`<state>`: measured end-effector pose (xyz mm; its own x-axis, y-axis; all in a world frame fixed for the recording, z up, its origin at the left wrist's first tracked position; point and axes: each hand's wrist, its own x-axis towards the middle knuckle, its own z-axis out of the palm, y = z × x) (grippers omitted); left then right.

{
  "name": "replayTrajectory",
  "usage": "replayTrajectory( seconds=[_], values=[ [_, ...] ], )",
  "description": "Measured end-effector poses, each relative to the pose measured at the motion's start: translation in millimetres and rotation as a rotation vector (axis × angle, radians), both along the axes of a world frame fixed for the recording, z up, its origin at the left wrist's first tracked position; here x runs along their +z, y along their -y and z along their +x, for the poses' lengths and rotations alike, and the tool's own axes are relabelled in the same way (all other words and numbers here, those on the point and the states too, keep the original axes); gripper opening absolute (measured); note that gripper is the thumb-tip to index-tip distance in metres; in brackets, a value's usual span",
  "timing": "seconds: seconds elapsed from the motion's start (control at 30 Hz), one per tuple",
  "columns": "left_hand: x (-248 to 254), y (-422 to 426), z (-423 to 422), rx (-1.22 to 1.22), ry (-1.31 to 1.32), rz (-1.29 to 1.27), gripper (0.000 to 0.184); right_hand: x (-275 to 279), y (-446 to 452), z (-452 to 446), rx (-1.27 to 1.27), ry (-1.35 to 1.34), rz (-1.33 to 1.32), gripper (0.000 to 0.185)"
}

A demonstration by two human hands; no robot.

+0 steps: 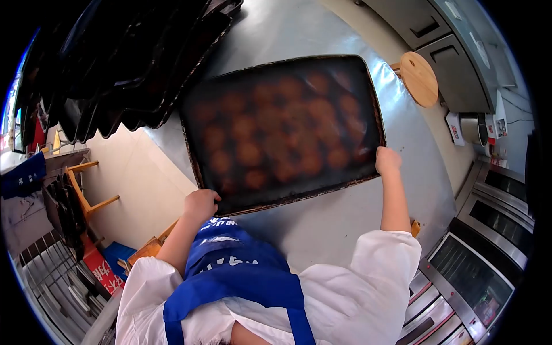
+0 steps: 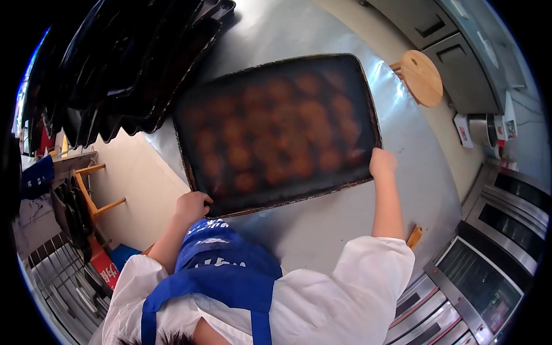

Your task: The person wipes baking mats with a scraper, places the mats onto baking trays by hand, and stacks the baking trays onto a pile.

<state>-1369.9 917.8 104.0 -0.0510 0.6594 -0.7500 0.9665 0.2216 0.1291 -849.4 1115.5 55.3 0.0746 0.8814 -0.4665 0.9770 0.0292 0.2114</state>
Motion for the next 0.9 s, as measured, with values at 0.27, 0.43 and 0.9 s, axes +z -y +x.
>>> replayTrajectory(
  seconds=[0.27, 0.43, 0.9],
  values=[
    [-14.5, -2.2, 12.9, -0.202, -0.181, -0.094, 0.018, -10.4, 6.1, -31.7, 0.077, 0.334, -0.298, 0.021],
    [-11.0, -10.5, 21.9, -0.388, -0.238, -0.035, 0.029, 49.6, -16.6, -193.8, 0.187, -0.18, 0.048, 0.023],
    [11.7, -28.3, 16.2, -0.519, -0.331, -0.071, 0.14, -54.1, -70.5, -327.2, 0.445, -1.019, 0.702, 0.02]
  ],
)
